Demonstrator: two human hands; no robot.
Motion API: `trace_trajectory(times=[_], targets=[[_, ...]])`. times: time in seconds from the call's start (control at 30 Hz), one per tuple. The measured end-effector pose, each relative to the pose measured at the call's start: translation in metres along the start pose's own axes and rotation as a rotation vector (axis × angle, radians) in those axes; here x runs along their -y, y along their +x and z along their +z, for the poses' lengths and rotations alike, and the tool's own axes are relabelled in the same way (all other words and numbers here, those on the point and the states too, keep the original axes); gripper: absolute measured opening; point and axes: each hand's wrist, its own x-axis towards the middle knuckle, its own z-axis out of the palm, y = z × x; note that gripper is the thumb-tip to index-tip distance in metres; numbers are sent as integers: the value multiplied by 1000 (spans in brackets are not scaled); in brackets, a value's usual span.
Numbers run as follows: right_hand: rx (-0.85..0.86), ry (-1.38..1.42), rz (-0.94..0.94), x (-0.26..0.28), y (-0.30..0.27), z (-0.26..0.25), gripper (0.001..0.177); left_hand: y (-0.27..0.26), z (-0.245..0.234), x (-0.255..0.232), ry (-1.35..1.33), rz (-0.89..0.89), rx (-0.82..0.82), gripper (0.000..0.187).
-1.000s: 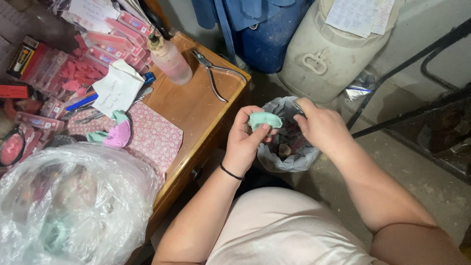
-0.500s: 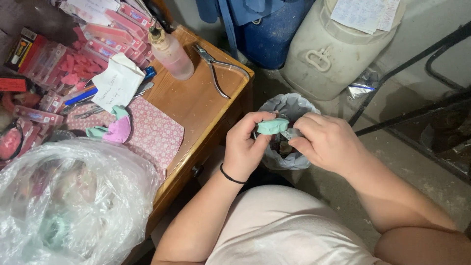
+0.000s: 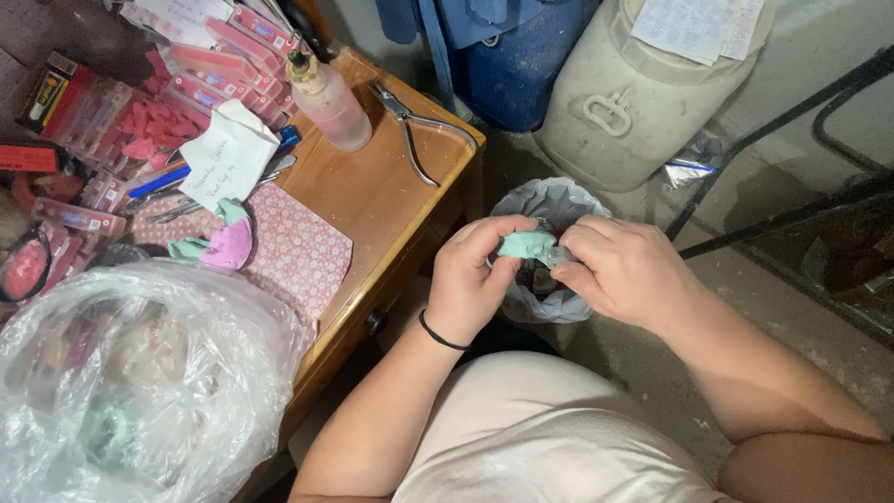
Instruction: Refining and trimming a green dental mold using a hand tool over a waste bin at a laboratory bench.
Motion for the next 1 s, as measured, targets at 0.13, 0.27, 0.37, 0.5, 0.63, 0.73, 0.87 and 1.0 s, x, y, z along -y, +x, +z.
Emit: trace_trajectory(times=[0.13,0.27,0.37,0.5,0.63,0.73,0.87,1.0], targets=[[9,45,16,-3,-2,0,44,0,0,-2,17,22,7,27],[14,63,24,-2,-2,-3,43,1,0,-4,17,15,4,26],[13,66,23,-1,-1,-4,43,0,0,-1,27,25,9,26],[13,64,3,-3,-1,-2,44,-1,0,-2,43,37,12,25],[20,57,7,-1,-1,-3,47,0,-1,-2,55,30,13,26],[45,76,28,-2,1,-3,45,0,-2,-2,59,37,14,25],[76,79,50,0,2,-3,47,0,-3,-2,79,33,31,26],[134,146,97,1,1,4,45,-2,-3,-4,131,16,50,29]])
